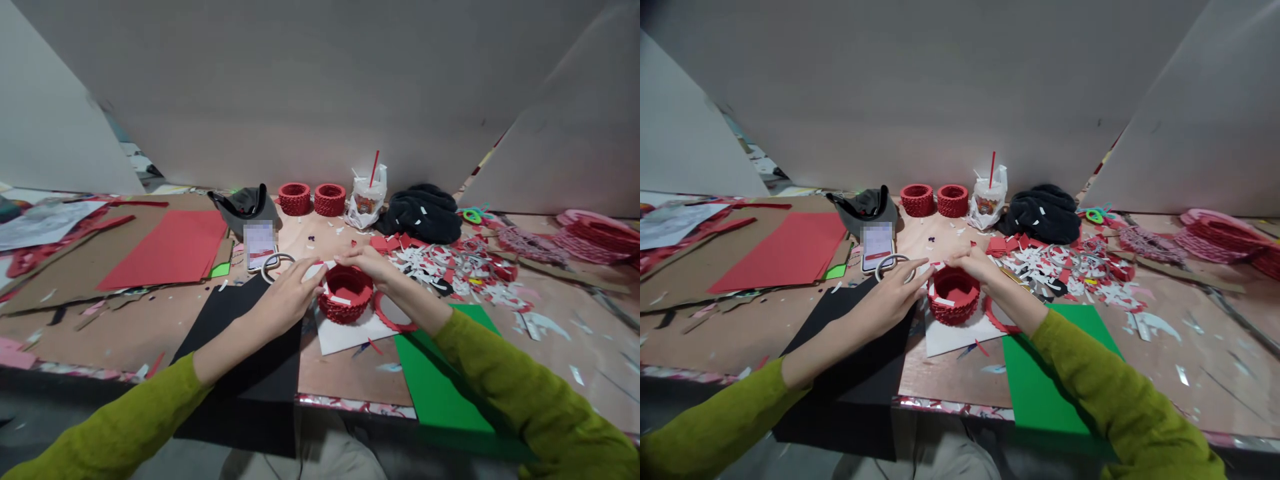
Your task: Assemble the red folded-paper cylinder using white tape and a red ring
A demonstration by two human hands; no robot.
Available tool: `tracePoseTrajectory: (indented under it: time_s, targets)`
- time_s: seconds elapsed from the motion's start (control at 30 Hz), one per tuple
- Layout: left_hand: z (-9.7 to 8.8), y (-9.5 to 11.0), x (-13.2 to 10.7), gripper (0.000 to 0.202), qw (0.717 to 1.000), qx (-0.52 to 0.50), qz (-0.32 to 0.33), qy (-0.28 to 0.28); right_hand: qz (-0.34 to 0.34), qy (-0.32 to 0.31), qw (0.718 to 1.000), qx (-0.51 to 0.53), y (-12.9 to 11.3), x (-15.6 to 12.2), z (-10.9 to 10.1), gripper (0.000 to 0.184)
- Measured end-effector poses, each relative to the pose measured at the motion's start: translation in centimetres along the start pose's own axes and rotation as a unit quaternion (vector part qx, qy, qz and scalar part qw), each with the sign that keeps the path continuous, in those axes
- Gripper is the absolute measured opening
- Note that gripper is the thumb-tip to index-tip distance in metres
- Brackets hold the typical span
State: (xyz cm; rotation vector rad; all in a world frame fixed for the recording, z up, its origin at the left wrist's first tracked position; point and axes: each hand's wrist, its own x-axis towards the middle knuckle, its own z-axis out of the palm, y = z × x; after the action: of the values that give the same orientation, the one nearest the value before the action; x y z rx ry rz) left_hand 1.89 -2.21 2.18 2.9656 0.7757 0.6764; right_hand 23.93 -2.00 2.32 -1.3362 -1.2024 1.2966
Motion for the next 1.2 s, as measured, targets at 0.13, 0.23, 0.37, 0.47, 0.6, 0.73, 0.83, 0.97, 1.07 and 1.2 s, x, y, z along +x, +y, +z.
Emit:
tracePoseTrajectory:
  time_s: [0.13, 0.23, 0.37, 0.47, 0.6, 0.73, 0.83, 0.97, 1.07, 1.2]
  targets:
    - [0.2, -0.1, 0.4, 0.039, 0.999, 0.031, 0.003, -0.027, 0.006, 0.01, 1.0, 0.002, -0.2, -0.2, 0.2, 0.013]
    - [0.4, -0.1, 0.6, 0.04, 0.999, 0.035, -0.005, -0.033, 0.004, 0.039, 0.998, -0.039, -0.5, -0.5, 0.5, 0.014]
    - [0.6, -0.1, 0.6, 0.04, 0.999, 0.027, -0.005, -0.028, -0.06, 0.067, 0.987, -0.13, -0.5, -0.5, 0.8, 0.015]
    - [0.8, -0.2, 0.5, 0.041, 0.999, 0.031, -0.008, -0.029, -0.094, 0.089, 0.979, -0.158, 0.2, -0.1, 1.0, 0.014]
    - [1.1, 0.0, 0.5, 0.041, 0.999, 0.028, -0.022, -0.028, -0.131, 0.183, 0.956, -0.189, 1.4, 0.4, 1.0, 0.017]
    - [0.7, 0.3, 0.7, 0.039, 0.999, 0.0, -0.034, -0.021, -0.105, 0.254, 0.946, -0.171, 1.6, 0.5, 0.4, 0.029]
    - [-0.2, -0.6, 0.4, 0.04, 0.996, -0.057, -0.059, -0.022, -0.099, 0.217, 0.956, -0.171, 1.0, -0.8, -0.3, 0.031]
    - [-0.7, -3.6, -1.5, 0.035, 0.991, -0.091, -0.1, -0.023, -0.107, 0.118, 0.951, -0.263, 0.6, -3.6, -1.3, 0.039]
    - [0.3, -5.9, -3.2, 0.023, 0.986, -0.125, -0.091, -0.067, -0.155, 0.058, 0.937, -0.307, 0.6, -4.1, -2.0, 0.023]
    - [2.1, -7.7, -3.7, 0.02, 0.984, -0.125, -0.122, -0.039, -0.203, -0.029, 0.936, -0.286, 0.2, -2.3, -2.3, 0.022]
